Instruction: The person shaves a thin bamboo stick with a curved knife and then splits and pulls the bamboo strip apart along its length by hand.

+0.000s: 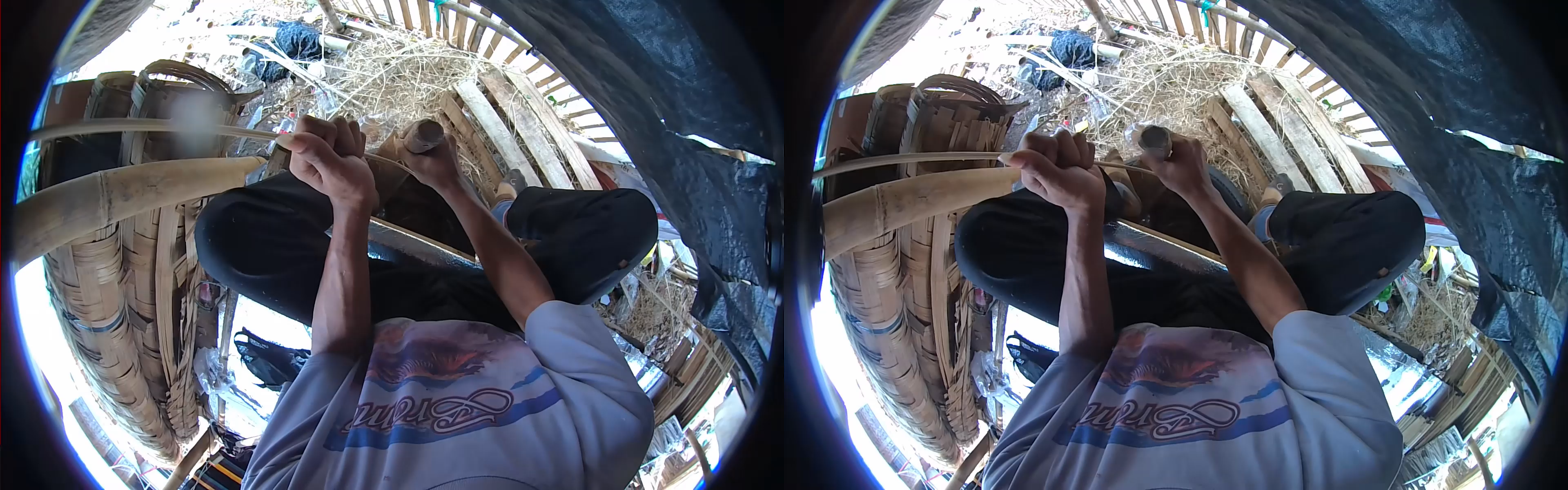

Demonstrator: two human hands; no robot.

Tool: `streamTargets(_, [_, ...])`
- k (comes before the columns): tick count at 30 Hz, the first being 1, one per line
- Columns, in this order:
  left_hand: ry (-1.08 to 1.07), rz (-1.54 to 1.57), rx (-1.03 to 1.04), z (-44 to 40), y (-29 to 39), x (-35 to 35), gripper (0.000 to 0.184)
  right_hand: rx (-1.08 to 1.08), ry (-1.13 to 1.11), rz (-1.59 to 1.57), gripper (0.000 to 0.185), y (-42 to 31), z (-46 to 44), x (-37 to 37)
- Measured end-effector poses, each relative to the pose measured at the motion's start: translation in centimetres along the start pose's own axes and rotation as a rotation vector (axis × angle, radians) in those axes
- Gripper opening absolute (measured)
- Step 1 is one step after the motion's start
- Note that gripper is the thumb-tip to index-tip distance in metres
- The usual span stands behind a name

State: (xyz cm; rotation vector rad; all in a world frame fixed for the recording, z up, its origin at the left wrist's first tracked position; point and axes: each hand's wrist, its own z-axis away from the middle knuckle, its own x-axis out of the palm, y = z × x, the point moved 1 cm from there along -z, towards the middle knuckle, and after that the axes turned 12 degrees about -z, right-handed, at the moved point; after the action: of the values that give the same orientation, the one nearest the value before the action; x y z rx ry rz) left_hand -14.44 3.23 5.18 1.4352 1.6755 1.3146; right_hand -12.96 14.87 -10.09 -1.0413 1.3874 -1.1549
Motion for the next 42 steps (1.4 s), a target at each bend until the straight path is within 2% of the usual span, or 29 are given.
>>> streamTargets(3, [-0.004,-0.017,-0.006,0.2,0.2,0.0,0.059,0.076,0.02,0.118,0.021,2.9,1.5,0.3])
streamTargets(4, [-0.022,-0.037,0.001,-0.3,0.3,0.0,0.059,0.06,0.026,0.115,0.021,3.1,0.8,0.3])
streamTargets(6, [-0.01,-0.025,0.02,-0.5,0.0,0.1,0.059,0.003,0.04,-0.082,0.021,3.2,1.0,0.7])
streamTargets(9, [-0.007,0.002,0.015,-0.2,-0.3,-0.1,0.058,0.14,0.045,-0.139,0.021,3.4,0.5,0.6])
streamTargets(11, [0.035,-0.003,-0.042,-0.2,0.0,0.0,0.058,0.085,0.057,-0.037,0.022,5.7,2.2,0.6])
streamTargets(13, [0.036,0.007,0.015,-0.6,-0.3,0.2,0.057,-0.008,0.074,0.053,0.024,5.3,0.7,0.3])
streamTargets(16, [0.031,-0.013,0.045,-0.3,-0.6,-0.4,0.056,0.097,0.072,-0.07,0.024,5.9,0.8,0.9])
streamTargets(19, [0.036,-0.008,0.026,-0.2,-0.5,-0.2,0.055,0.13,0.066,-0.056,0.021,5.6,1.1,0.8])
streamTargets(22, [-0.001,-0.063,0.169,-0.7,-0.7,-0.1,0.055,0.046,0.053,-0.019,0.021,6.3,1.6,0.9])
streamTargets(23, [0.004,-0.075,0.168,-0.6,-1.1,-0.6,0.055,0.016,0.052,-0.047,0.021,6.9,2.1,1.3])
streamTargets(27, [0.006,0.03,0.049,-0.5,-0.8,-0.6,0.057,0.188,0.073,-0.151,0.023,8.3,1.6,1.3])
streamTargets(29, [0.022,0.02,0.008,-0.5,-0.5,-0.4,0.057,0.2,0.06,-0.129,0.023,9.0,2.7,1.2])
streamTargets(31, [0.047,-0.071,0.063,-1.3,-0.2,0.5,0.056,0.059,0.167,-0.082,0.021,8.5,2.6,1.5])
streamTargets(32, [0.045,-0.035,0.051,-1.2,-0.2,0.4,0.056,0.023,0.13,-0.054,0.021,8.7,2.2,1.7])
streamTargets(36, [0.035,-0.028,0.018,-0.6,-0.3,0.2,0.057,0.114,0.087,-0.099,0.02,3.0,0.4,0.2])
streamTargets(37, [0.049,-0.005,0.007,-0.5,-0.3,0.3,0.057,0.127,0.087,-0.09,0.02,3.7,1.4,0.0])
streamTargets(39, [0.029,0.002,0.021,-0.5,-0.1,0.4,0.056,0.305,-0.011,-0.042,0.021,6.6,2.5,0.0])
streamTargets(40, [0.022,-0.021,0.05,-0.4,-0.4,0.1,0.056,0.251,0.03,-0.005,0.022,10.6,3.7,0.6])
streamTargets(41, [0.015,-0.051,0.081,-0.6,-0.5,-0.1,0.056,0.235,0.033,-0.01,0.022,10.4,3.2,0.2])
streamTargets(42, [0.034,0.001,0.018,-0.6,-0.4,-0.2,0.057,0.147,0.034,0.057,0.023,9.8,3.3,0.0])
